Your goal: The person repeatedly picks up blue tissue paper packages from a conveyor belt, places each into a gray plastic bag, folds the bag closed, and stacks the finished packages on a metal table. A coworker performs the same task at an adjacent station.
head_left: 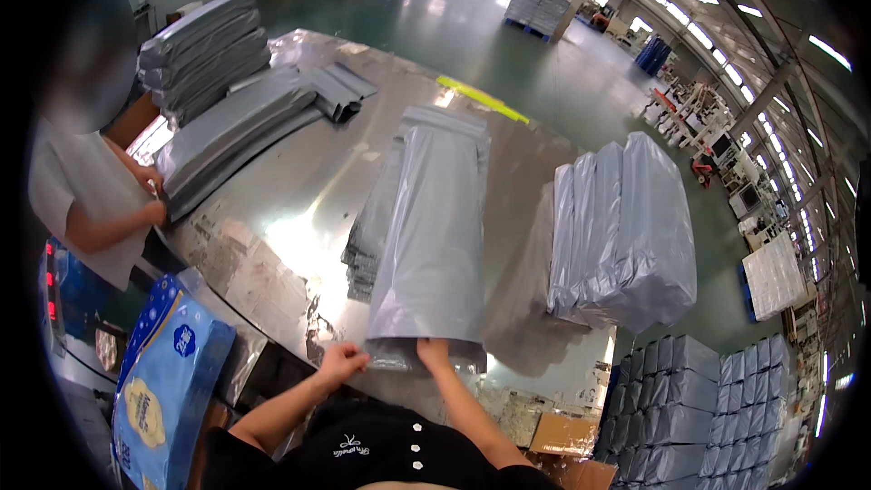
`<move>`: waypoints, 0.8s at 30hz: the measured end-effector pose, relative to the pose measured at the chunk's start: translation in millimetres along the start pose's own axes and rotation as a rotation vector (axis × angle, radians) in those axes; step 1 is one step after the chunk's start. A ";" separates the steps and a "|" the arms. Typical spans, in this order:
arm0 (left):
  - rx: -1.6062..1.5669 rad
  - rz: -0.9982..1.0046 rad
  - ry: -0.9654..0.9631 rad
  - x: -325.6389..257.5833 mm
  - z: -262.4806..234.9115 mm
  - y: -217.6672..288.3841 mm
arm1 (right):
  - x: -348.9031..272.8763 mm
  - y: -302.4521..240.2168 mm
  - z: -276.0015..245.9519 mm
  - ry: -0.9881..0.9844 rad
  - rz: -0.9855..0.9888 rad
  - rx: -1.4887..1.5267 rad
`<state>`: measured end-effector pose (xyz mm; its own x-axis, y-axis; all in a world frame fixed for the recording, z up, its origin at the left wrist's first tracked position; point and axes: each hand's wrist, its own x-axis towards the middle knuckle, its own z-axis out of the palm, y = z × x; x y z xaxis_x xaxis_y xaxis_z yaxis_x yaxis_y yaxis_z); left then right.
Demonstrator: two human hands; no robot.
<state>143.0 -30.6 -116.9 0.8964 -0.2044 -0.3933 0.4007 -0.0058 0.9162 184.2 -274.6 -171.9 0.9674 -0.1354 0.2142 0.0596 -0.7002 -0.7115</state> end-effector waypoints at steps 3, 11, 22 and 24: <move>0.122 -0.124 0.092 5.7 -21.5 -22.0 | 3.6 17.3 16.4 -0.231 -0.070 -0.107; -0.091 -0.121 0.028 -10.5 -24.3 -32.3 | -22.8 -99.5 24.8 -0.519 -0.063 0.341; -0.023 -0.016 -0.062 -0.3 -13.9 -39.0 | -34.2 -87.1 19.0 -0.410 -0.046 0.346; 0.064 0.004 -0.083 1.9 -13.9 -34.8 | -28.6 -93.8 18.2 -0.558 -0.011 0.382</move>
<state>133.4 -17.1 -150.6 0.8782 -0.2853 -0.3840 0.3816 -0.0665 0.9219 155.5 -192.3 -123.5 0.9424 0.3242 -0.0823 0.0534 -0.3887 -0.9198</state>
